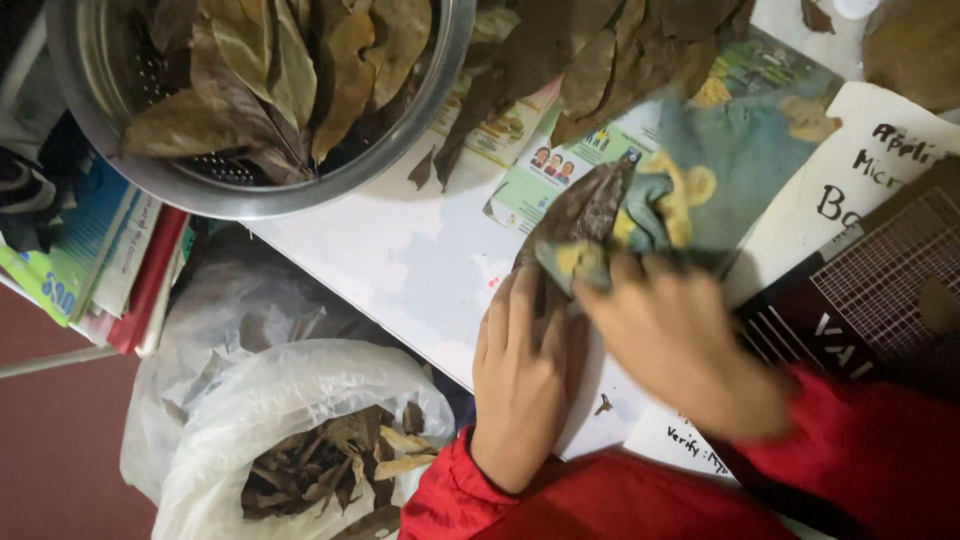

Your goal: Cleaning dried leaves by wiping them with a cloth and transferring them to a bowl

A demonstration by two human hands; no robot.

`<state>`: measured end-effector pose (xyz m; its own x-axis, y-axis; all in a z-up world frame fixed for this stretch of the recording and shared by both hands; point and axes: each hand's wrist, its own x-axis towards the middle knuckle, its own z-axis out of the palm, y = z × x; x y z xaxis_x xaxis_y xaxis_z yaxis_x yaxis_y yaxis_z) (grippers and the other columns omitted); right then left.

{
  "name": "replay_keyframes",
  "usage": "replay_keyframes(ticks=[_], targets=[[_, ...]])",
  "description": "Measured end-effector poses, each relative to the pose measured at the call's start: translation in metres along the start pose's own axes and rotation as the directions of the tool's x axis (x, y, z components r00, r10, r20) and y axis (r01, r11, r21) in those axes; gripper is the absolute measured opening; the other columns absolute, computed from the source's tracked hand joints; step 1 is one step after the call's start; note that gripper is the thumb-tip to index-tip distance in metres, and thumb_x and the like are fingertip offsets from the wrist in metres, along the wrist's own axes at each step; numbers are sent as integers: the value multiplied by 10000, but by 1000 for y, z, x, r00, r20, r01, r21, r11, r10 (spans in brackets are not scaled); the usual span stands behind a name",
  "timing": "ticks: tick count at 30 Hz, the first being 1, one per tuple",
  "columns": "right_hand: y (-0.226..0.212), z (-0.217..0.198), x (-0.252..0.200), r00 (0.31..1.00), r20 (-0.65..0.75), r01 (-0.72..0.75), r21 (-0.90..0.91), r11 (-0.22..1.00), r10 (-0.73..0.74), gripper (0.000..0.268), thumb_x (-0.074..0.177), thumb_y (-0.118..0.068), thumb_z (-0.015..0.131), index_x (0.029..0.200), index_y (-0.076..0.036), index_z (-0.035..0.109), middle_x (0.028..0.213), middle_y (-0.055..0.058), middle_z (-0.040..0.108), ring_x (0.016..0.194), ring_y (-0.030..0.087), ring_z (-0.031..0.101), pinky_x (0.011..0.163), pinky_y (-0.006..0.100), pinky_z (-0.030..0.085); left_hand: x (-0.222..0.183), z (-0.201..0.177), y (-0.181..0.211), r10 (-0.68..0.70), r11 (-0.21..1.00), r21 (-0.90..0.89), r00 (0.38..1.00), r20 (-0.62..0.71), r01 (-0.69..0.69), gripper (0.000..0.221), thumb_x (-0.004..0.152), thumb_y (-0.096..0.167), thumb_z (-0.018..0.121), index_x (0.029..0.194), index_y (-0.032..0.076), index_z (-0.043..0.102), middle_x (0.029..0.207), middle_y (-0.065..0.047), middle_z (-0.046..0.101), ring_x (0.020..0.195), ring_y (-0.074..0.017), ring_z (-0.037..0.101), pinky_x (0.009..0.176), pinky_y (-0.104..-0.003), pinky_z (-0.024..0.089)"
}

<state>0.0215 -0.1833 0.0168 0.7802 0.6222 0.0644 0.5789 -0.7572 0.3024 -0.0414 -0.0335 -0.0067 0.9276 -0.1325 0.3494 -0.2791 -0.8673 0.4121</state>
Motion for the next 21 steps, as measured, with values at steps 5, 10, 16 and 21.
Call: replay_keyframes(ticks=[5,10,16,21], targets=[[44,30,40,990,75,-115,-108,988,123,178,919,-219,723,814,-362,738,483,-81,583,517,159,649,1153,527,391,-5,1,-5,6,997,79,1000,-10,-5,373,1053,117,593,1395,-33,591,1433,-204,585,1228,-350,597,927,-430,494],[27,-1,20,991,-52,-132,-227,965,124,108,976,-248,652,1053,-270,723,707,-34,629,505,123,565,417,270,405,1,1,-6,5,992,124,999,-40,-1,316,1062,146,535,1330,13,636,1347,-132,635,1071,-296,594,841,-391,454],[-2,26,15,995,76,-64,-91,994,71,178,882,-249,657,727,-335,655,664,-51,624,552,183,667,434,340,470,9,-1,-9,24,994,111,999,-32,-20,199,1043,160,558,1154,32,663,1168,-104,650,1039,-303,595,862,-403,446],[41,30,42,988,40,-137,-218,966,149,102,856,-309,735,953,-340,738,615,-64,618,504,165,668,377,328,448,14,-2,-10,66,982,179,997,-38,-58,225,1056,147,566,1203,15,675,1207,-137,662,940,-327,578,780,-403,454]])
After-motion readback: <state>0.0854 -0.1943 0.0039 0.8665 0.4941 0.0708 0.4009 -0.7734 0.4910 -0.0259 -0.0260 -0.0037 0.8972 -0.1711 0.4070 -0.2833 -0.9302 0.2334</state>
